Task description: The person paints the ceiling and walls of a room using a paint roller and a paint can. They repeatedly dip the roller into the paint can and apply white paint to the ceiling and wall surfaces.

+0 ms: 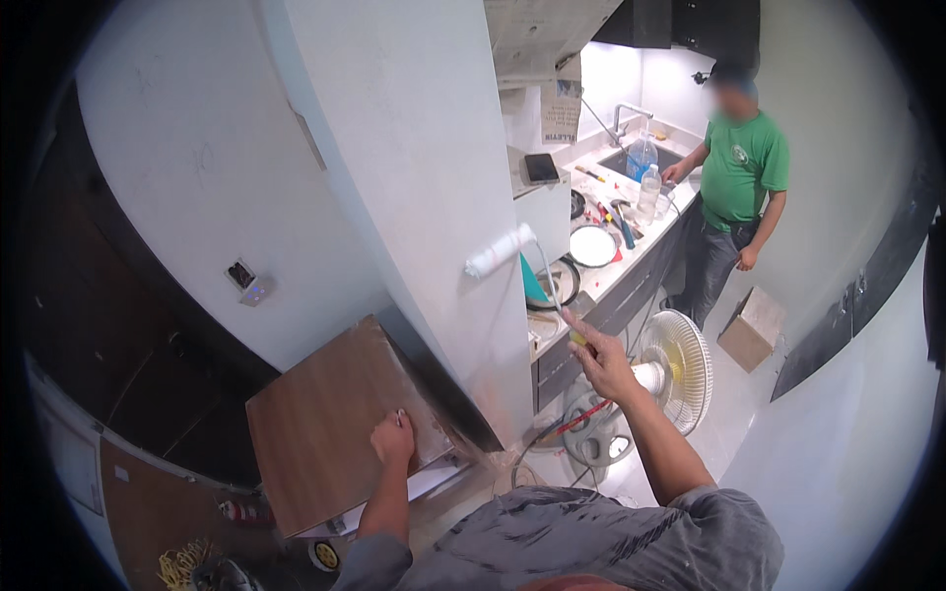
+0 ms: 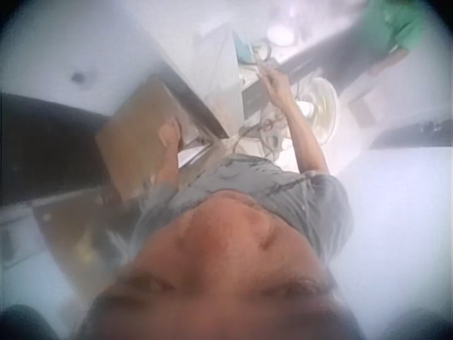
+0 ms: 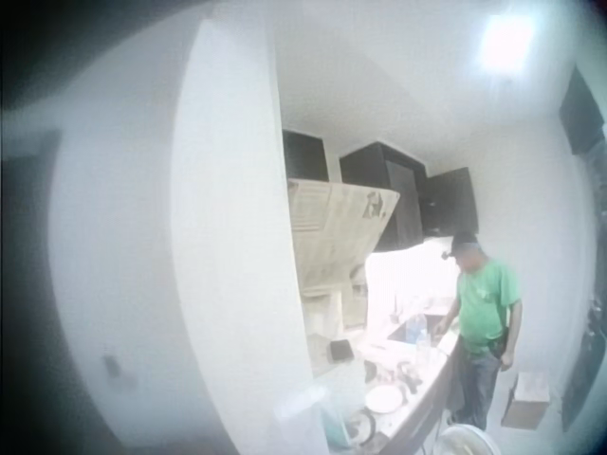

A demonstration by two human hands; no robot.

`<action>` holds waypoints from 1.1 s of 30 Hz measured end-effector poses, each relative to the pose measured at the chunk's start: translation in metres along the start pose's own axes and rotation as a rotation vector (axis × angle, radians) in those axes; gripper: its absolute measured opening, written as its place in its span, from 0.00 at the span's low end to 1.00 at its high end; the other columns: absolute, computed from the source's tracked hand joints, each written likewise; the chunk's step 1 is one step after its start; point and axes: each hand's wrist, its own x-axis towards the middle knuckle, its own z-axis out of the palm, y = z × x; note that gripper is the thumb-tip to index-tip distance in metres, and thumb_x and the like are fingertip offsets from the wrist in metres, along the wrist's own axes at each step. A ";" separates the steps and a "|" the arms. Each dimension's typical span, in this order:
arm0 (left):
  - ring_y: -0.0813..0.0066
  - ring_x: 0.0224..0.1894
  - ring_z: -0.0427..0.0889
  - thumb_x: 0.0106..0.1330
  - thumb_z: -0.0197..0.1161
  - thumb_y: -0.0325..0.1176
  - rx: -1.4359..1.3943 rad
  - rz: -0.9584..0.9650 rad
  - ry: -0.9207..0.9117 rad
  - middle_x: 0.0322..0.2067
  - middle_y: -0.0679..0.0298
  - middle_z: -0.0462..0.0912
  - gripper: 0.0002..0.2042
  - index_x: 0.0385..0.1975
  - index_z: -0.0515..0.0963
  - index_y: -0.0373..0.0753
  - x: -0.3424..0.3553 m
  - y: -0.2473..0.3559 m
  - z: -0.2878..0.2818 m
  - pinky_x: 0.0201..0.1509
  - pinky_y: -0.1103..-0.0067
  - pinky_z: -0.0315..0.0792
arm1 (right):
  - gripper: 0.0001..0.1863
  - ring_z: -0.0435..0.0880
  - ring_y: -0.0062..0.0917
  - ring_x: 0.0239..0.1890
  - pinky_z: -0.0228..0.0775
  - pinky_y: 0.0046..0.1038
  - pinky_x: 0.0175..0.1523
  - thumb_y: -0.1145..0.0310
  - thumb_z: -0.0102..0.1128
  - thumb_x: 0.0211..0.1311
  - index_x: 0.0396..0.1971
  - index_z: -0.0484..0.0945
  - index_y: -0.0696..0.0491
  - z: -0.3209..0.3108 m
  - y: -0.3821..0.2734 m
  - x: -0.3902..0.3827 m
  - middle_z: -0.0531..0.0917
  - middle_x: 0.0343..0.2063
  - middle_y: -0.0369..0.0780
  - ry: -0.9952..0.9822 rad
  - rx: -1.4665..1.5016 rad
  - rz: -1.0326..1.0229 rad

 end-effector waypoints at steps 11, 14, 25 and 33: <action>0.45 0.41 0.87 0.76 0.52 0.48 -0.033 0.008 0.009 0.35 0.47 0.88 0.22 0.37 0.86 0.37 -0.005 0.001 -0.006 0.50 0.55 0.77 | 0.29 0.69 0.16 0.19 0.68 0.24 0.28 0.68 0.56 0.76 0.75 0.67 0.39 -0.059 -0.173 0.130 0.73 0.19 0.34 0.162 0.101 -0.206; 0.46 0.41 0.87 0.76 0.51 0.49 0.001 0.041 0.002 0.36 0.47 0.88 0.22 0.38 0.87 0.38 0.000 0.002 -0.001 0.52 0.56 0.77 | 0.28 0.68 0.15 0.17 0.67 0.24 0.25 0.65 0.55 0.77 0.75 0.67 0.39 -0.084 -0.215 0.167 0.72 0.19 0.33 0.222 0.101 -0.300; 0.46 0.42 0.87 0.75 0.49 0.49 -0.004 0.012 -0.022 0.36 0.48 0.88 0.23 0.39 0.87 0.39 -0.001 -0.003 -0.003 0.53 0.56 0.77 | 0.25 0.69 0.14 0.15 0.65 0.21 0.19 0.59 0.53 0.80 0.74 0.68 0.40 -0.148 -0.360 0.274 0.73 0.20 0.32 0.363 0.016 -0.512; 0.47 0.41 0.88 0.73 0.52 0.49 -0.042 -0.014 0.023 0.35 0.49 0.88 0.20 0.37 0.87 0.40 -0.003 -0.004 -0.002 0.50 0.56 0.79 | 0.30 0.71 0.19 0.16 0.62 0.25 0.18 0.55 0.52 0.78 0.75 0.63 0.47 -0.222 -0.474 0.381 0.75 0.23 0.35 0.392 -0.021 -0.516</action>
